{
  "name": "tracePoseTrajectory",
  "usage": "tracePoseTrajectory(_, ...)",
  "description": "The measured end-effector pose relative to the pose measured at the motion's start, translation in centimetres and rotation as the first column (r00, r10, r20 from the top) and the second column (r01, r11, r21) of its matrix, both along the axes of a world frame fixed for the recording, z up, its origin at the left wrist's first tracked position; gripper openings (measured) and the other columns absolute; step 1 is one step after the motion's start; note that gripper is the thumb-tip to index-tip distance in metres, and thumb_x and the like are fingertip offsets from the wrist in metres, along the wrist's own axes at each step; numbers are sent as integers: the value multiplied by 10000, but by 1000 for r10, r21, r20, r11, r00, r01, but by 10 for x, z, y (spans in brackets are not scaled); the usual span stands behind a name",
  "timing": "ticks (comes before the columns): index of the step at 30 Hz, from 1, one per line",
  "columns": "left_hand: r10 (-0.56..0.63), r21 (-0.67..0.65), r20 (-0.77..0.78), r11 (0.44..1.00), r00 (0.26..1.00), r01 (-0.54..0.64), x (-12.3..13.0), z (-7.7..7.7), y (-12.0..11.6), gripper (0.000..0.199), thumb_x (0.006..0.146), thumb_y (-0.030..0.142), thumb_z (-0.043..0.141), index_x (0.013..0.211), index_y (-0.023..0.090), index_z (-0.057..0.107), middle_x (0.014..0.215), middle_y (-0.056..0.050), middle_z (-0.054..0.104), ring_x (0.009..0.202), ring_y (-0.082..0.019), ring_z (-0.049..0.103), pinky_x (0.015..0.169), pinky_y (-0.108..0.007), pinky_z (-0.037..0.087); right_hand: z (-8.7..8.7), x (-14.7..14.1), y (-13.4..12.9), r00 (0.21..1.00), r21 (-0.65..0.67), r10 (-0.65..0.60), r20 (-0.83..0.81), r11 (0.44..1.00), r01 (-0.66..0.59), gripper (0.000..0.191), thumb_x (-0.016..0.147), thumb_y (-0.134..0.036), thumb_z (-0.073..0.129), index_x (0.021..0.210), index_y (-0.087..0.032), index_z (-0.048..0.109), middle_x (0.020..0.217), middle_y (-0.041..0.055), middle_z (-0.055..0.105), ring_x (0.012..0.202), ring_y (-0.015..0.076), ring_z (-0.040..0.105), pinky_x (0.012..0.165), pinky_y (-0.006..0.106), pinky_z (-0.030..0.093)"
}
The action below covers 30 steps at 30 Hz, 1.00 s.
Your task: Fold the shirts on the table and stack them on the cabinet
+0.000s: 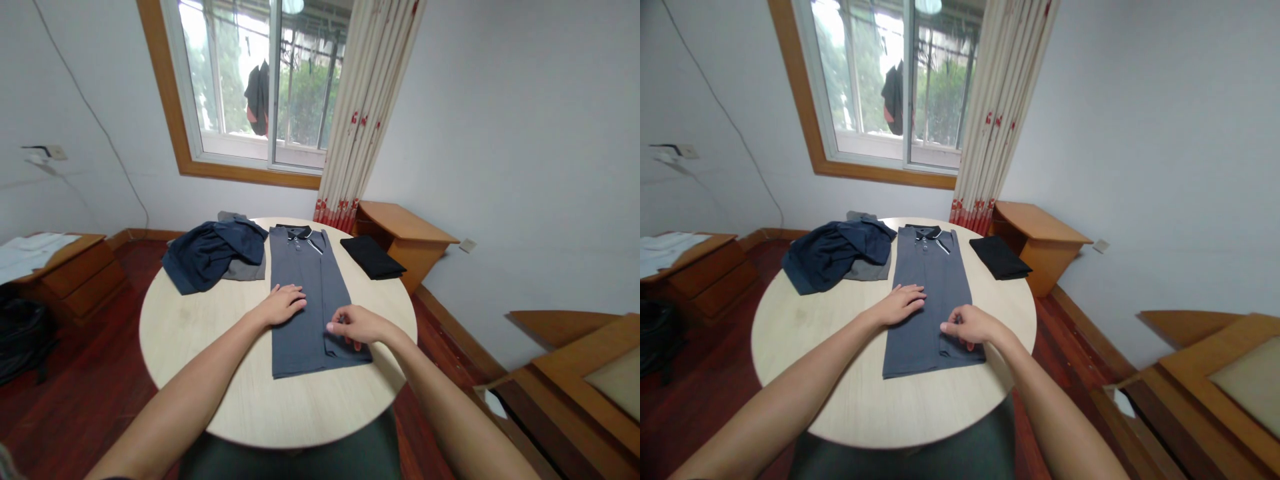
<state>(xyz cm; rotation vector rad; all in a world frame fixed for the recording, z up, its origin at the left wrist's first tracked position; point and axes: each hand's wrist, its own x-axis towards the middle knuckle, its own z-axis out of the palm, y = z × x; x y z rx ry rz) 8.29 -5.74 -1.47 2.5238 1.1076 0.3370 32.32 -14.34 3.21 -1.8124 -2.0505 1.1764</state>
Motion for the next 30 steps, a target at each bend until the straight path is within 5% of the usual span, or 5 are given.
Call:
tracePoseTrajectory(8, -267, 102, -25, 958, 963, 268, 45, 14, -42, 350, 952, 291, 530, 1274, 262, 663, 1281, -74, 651, 1219, -260, 571, 1097, -475, 380, -8, 39, 144, 950, 347, -308, 44, 897, 274, 344, 932, -440, 595, 808, -132, 687, 665, 56, 707, 512, 132, 631, 532, 214, 462)
tracePoseTrajectory(13, -358, 81, -51, 929, 932, 362, 53, 18, -48, 254, 904, 285, 637, 1139, 254, 731, 1157, -60, 673, 1089, -256, 597, 925, -406, 439, -19, 42, 227, 857, 515, -452, 247, 810, 279, 321, 913, -422, 585, 966, -159, 764, 963, 129, 768, 936, 240, 719, 768, 268, 499)
tracePoseTrajectory(17, -419, -7, -42, 908, 907, 420, 51, 16, -44, 203, 866, 261, 700, 1064, 256, 743, 1141, -25, 682, 1051, -232, 600, 867, -382, 423, -22, 40, 279, 851, 564, -440, 286, 795, 222, 355, 916, -387, 551, 1120, -178, 754, 1155, 139, 736, 1099, 275, 677, 882, 311, 498)
tracePoseTrajectory(25, -442, 75, -21, 894, 897, 443, 59, 3, -42, 48, 894, 259, 675, 901, 230, 713, 994, -15, 687, 936, -207, 574, 751, -371, 347, -35, 33, 342, 846, 471, -287, 449, 881, 49, 500, 910, -510, 561, 1265, -184, 694, 1413, 170, 585, 1279, 366, 553, 1023, 464, 449)
tracePoseTrajectory(30, -465, 179, 34, 874, 885, 452, 62, 2, -46, 57, 914, 227, 624, 932, 217, 678, 964, -17, 675, 870, -195, 531, 697, -366, 303, -36, 34, 357, 827, 454, -313, 467, 888, 80, 551, 951, -488, 481, 1317, -106, 634, 1403, 221, 575, 1287, 371, 545, 1043, 481, 432)
